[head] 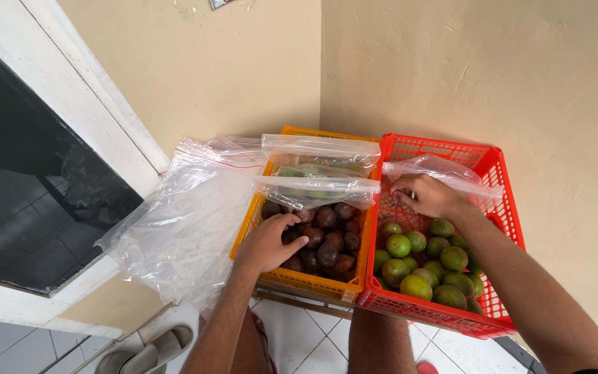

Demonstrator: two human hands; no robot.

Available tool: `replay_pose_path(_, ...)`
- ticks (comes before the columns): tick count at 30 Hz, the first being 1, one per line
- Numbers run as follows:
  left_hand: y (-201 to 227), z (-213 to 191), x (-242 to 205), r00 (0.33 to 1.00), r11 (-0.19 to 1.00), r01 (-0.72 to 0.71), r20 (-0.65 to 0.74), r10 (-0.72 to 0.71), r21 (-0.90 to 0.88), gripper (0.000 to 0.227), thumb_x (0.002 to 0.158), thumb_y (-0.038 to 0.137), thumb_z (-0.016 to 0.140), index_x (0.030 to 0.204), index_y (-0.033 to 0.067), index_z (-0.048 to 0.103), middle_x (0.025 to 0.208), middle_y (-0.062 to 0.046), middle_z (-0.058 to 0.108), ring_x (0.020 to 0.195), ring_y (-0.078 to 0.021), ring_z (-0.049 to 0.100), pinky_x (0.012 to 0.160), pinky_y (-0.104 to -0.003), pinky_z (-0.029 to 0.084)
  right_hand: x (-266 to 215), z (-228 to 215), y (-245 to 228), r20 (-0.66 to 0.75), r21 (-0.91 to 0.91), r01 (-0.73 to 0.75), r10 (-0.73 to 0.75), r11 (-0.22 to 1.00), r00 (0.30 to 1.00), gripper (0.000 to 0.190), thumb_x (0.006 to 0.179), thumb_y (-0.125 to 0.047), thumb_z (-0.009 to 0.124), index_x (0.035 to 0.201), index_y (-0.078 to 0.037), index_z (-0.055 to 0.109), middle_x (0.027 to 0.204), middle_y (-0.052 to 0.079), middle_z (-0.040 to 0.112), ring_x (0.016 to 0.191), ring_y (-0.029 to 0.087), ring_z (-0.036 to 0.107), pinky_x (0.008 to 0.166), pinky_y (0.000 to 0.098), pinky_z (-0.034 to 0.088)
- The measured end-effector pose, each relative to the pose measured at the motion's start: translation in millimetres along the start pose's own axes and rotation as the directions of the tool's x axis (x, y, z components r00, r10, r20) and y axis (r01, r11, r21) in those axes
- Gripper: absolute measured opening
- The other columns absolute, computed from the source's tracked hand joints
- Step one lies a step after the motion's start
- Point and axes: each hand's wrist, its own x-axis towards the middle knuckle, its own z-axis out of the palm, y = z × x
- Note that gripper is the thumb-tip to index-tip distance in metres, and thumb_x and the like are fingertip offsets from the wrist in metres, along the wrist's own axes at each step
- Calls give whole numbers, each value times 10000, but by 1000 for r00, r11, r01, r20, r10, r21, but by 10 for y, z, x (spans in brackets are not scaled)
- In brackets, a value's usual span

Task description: The person packs green fruits from a red crate into clear plastic bags, seals them, and places them into a yellow crate. They then pack dark brown fruits from the yellow crate into another plastic bag and seal it.

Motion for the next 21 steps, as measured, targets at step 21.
replay_pose_path(21, -238, 152, 86, 980, 990, -135, -142, 138, 31, 482, 960, 439, 543, 1310, 117, 621, 1219, -102, 706, 1197, -288, 665, 982, -431, 547, -175, -311, -2692, -70, -23, 8, -10, 1000, 997, 400, 928, -303, 643, 1250, -69, 676, 1189, 232, 687, 1144, 438, 665, 954, 533, 560)
